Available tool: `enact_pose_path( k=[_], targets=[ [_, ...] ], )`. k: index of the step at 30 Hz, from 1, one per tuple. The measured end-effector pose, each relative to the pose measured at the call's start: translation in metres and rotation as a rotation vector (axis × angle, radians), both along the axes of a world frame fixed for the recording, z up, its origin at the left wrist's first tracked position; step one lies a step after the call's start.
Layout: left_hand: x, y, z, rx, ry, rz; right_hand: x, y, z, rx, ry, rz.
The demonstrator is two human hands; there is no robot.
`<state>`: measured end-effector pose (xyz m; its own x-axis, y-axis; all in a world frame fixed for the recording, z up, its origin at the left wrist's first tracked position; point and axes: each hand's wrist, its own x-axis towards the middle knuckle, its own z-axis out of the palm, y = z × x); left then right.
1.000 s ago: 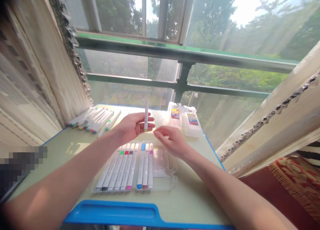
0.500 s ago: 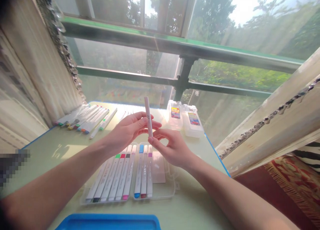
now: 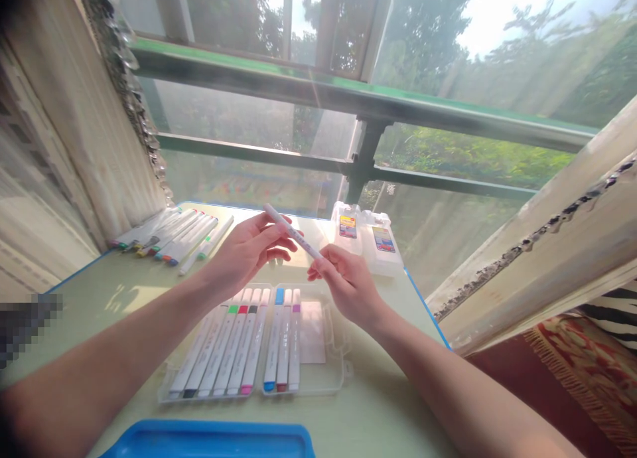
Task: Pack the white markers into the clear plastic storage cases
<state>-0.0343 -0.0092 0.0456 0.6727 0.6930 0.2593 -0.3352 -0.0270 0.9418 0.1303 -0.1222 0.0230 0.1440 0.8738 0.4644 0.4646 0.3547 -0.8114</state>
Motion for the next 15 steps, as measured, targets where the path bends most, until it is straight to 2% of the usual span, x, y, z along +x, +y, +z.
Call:
enact_pose_path(
  k=[7,11,15],
  targets=[
    [-0.003,-0.0021,0.0024,-0.007,-0.019,0.067,0.0038,0.0029,0.0039,0.095,0.182,-0.124],
    [-0.0034,-0.0003,0.0011,0.026,0.0,0.104,0.0047,0.0049,0.0042,0.094,0.22,-0.153],
    [-0.0034,0.0017,0.0019,-0.027,-0.035,0.105,0.005,0.0073,0.0027,0.109,0.243,-0.177]
  ],
)
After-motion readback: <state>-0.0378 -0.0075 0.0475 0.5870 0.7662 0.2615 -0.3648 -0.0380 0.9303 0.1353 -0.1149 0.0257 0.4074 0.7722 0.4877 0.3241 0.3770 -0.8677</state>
